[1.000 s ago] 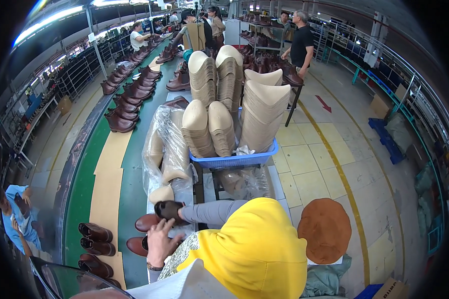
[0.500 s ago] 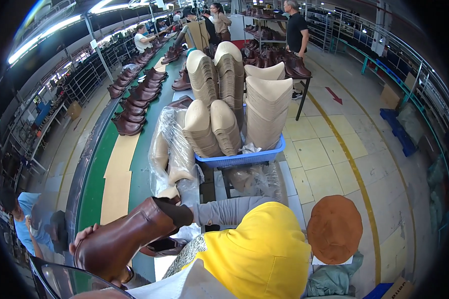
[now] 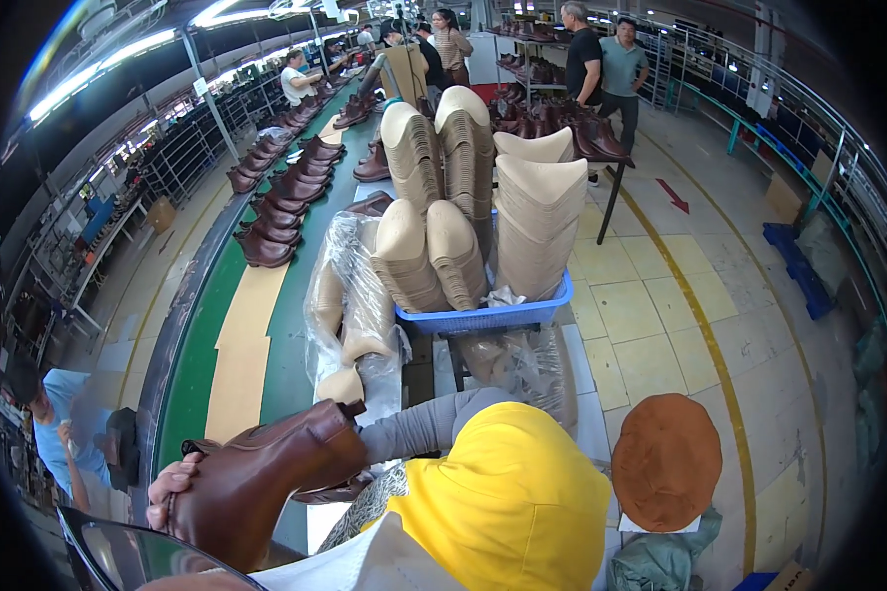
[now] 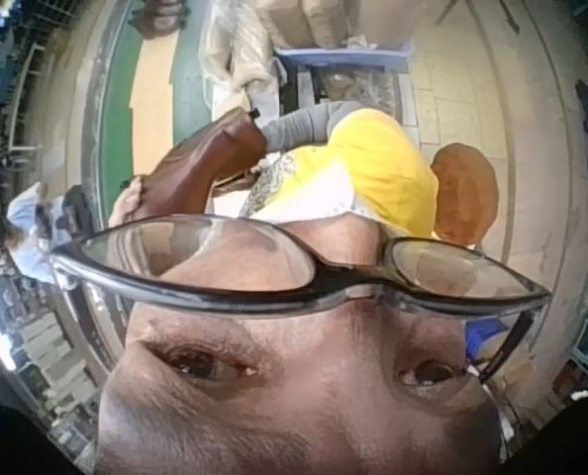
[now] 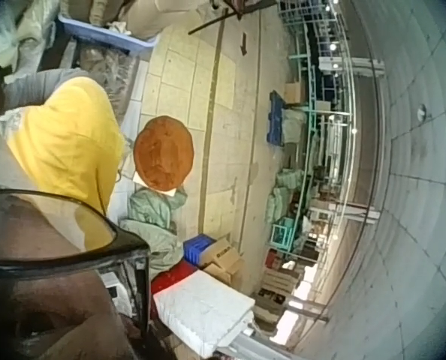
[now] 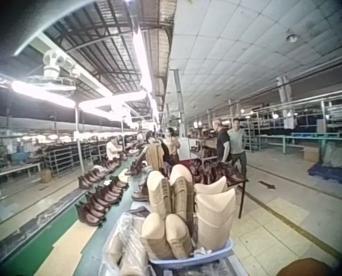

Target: Inspecting and organizing finished leather shoes on a factory production line.

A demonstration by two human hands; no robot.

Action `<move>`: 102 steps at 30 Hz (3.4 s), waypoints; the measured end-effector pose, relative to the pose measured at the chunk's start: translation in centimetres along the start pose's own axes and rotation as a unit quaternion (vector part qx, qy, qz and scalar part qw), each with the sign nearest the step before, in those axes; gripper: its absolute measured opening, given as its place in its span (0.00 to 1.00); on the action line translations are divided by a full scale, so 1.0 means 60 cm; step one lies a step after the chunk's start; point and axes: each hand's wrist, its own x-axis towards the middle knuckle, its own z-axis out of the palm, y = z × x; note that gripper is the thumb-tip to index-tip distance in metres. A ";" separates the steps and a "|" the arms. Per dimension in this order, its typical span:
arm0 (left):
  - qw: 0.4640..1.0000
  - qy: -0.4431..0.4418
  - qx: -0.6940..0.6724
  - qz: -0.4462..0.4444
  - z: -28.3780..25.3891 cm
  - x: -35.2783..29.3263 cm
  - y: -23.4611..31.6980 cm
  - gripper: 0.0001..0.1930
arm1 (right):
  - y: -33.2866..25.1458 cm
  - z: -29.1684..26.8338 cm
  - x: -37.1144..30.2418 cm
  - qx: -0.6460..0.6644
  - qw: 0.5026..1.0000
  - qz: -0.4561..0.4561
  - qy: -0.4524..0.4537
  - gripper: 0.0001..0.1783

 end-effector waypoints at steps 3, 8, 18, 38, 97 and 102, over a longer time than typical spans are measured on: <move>1.000 -0.003 -0.022 0.019 0.014 0.011 0.001 0.59 | 0.004 0.038 0.005 -0.002 0.998 0.059 0.015 0.20; 0.996 -0.014 -0.088 0.024 0.048 0.021 -0.031 0.56 | 0.054 0.071 0.067 -0.104 0.984 -0.045 -0.137 0.20; 0.976 0.095 0.194 -0.034 0.055 0.003 0.021 0.72 | 0.053 0.209 0.131 -0.178 0.965 -0.190 -0.025 0.19; 0.974 -0.083 0.204 -0.052 0.001 0.021 0.108 0.52 | -0.012 0.231 0.143 -0.331 0.755 -0.492 0.279 0.16; 0.692 0.079 0.526 -0.487 -0.016 -0.380 -0.106 0.27 | -0.321 0.468 -0.079 -0.859 -0.145 0.479 0.110 0.40; 0.601 -0.033 0.698 -0.388 -0.017 -0.299 -0.118 0.30 | -0.344 0.467 -0.030 -0.854 -0.124 0.485 0.140 0.37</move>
